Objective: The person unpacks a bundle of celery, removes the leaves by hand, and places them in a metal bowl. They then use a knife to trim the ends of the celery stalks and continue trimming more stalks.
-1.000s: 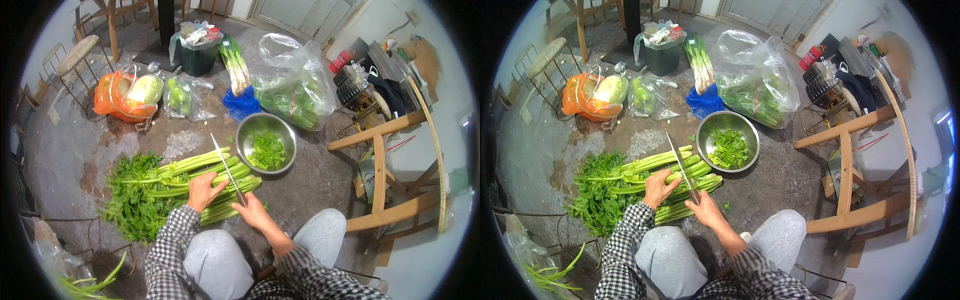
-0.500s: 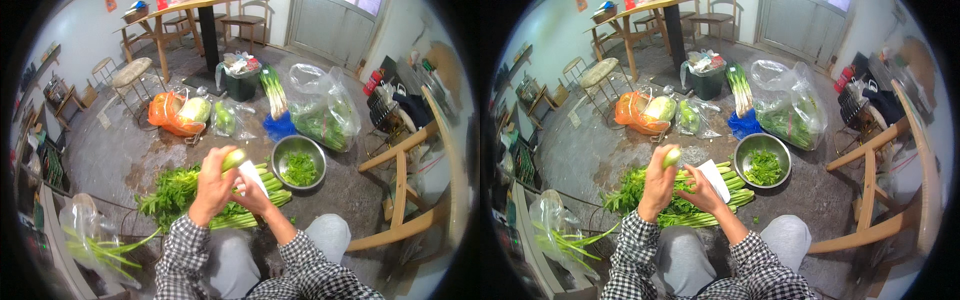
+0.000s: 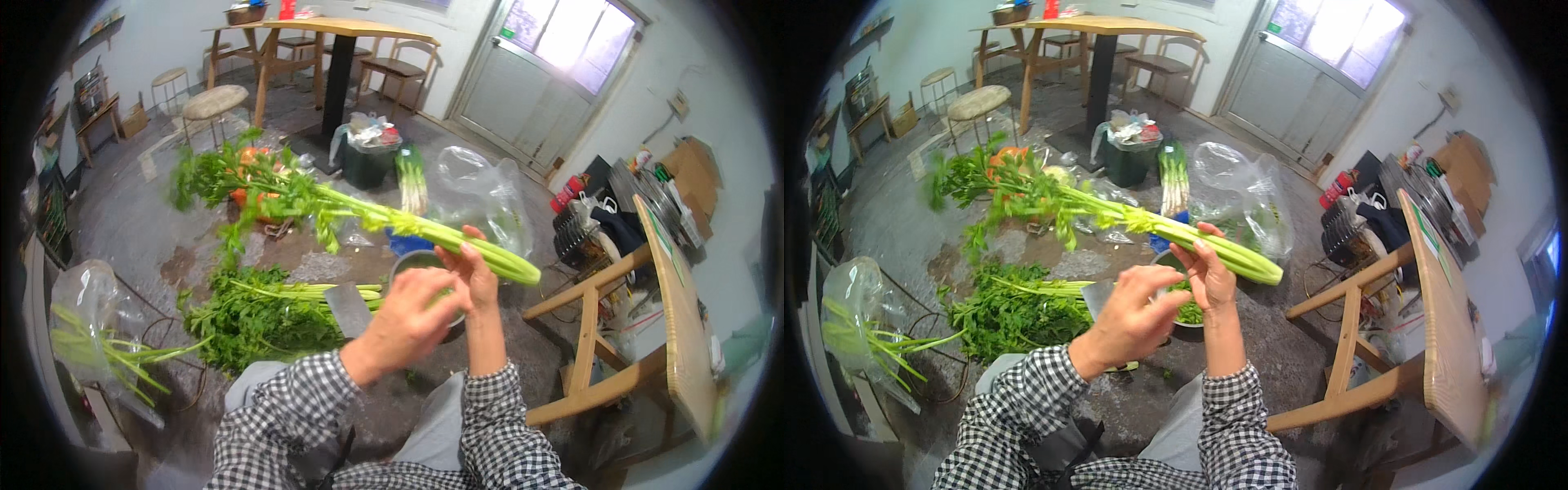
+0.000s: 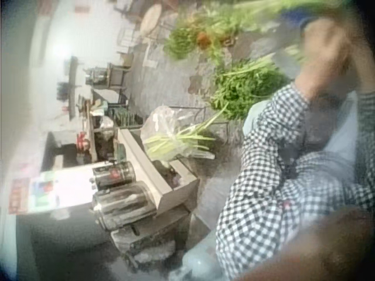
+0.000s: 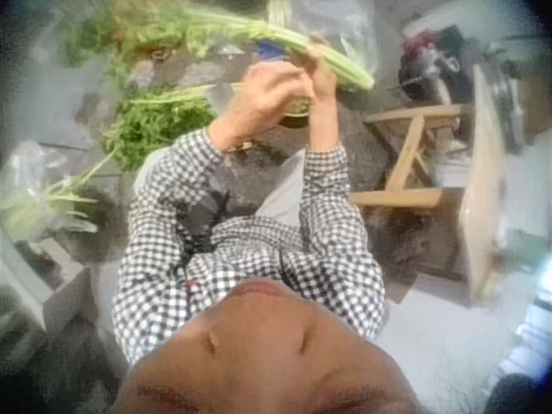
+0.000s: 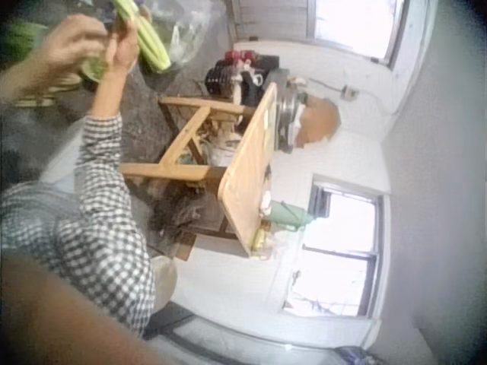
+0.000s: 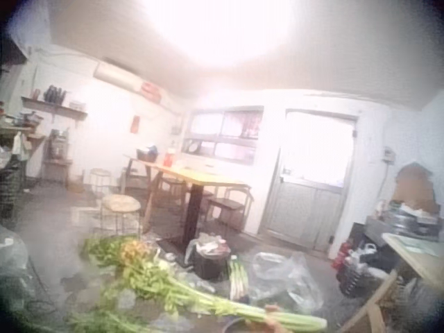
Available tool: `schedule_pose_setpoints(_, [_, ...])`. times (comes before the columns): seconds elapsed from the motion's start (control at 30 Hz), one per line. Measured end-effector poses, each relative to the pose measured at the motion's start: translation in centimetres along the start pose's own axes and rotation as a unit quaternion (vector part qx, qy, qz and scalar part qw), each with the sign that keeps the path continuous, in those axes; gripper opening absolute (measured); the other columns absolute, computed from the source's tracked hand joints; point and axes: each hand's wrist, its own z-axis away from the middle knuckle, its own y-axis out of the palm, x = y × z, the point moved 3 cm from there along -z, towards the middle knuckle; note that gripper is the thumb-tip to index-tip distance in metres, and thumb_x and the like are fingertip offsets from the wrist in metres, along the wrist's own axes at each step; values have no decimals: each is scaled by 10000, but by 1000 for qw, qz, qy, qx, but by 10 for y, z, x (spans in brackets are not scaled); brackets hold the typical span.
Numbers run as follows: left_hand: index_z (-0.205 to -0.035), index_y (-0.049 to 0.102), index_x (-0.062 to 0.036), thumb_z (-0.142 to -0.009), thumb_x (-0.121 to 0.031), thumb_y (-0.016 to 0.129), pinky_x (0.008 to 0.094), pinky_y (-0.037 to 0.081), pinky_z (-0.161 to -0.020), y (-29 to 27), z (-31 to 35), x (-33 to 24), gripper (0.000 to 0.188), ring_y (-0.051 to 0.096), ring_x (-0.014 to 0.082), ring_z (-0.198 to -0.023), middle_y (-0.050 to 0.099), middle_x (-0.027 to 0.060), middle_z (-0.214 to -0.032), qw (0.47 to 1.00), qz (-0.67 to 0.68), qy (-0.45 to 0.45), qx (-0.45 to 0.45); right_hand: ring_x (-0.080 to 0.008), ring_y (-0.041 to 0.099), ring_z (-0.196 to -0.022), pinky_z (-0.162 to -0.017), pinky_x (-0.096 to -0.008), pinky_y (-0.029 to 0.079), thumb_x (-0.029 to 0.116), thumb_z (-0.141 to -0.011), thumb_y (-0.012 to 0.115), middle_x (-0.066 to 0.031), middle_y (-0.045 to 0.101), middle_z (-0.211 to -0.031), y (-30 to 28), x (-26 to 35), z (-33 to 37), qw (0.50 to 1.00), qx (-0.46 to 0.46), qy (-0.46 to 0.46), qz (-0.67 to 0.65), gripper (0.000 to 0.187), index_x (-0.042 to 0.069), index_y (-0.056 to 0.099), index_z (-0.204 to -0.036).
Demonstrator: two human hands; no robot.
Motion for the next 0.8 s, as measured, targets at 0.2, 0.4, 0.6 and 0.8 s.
schedule_pose_setpoints(0.2, [-1194,559,-46,-732,-31,730,435,425,-949,14,21,67,493,516,332,-1170,522,146,-1243,989,-96,-104,-46,-289,584,-1141,-998,-475,497,15,-894,582,-146,607,-1175,-39,-16,19,999,21,-38,-24,256,66,586,-1144])
schedule_pose_setpoints(0.4, [-956,585,-17,-768,-48,734,383,456,-774,42,40,112,241,572,296,-894,584,127,-935,977,-73,-198,-6,-272,578,-1149,-1019,-444,468,67,-912,597,-161,602,-1206,-37,-37,12,998,49,5,42,214,34,584,-1124])
schedule_pose_setpoints(0.6, [-917,558,-1,-818,-6,662,381,457,-679,50,54,131,144,553,320,-752,547,131,-832,973,-47,-223,-16,-186,587,-1094,-989,-334,444,57,-886,635,-133,639,-1175,-41,-47,1,976,47,-35,210,195,17,642,-1078])
schedule_pose_setpoints(0.8, [-1101,467,-42,-905,-77,512,489,479,-633,60,64,139,204,627,403,-746,619,210,-784,930,-53,-332,147,-185,593,-1080,-943,-304,455,30,-870,636,-144,639,-1190,-39,-57,-3,965,49,-53,251,187,27,648,-1056])
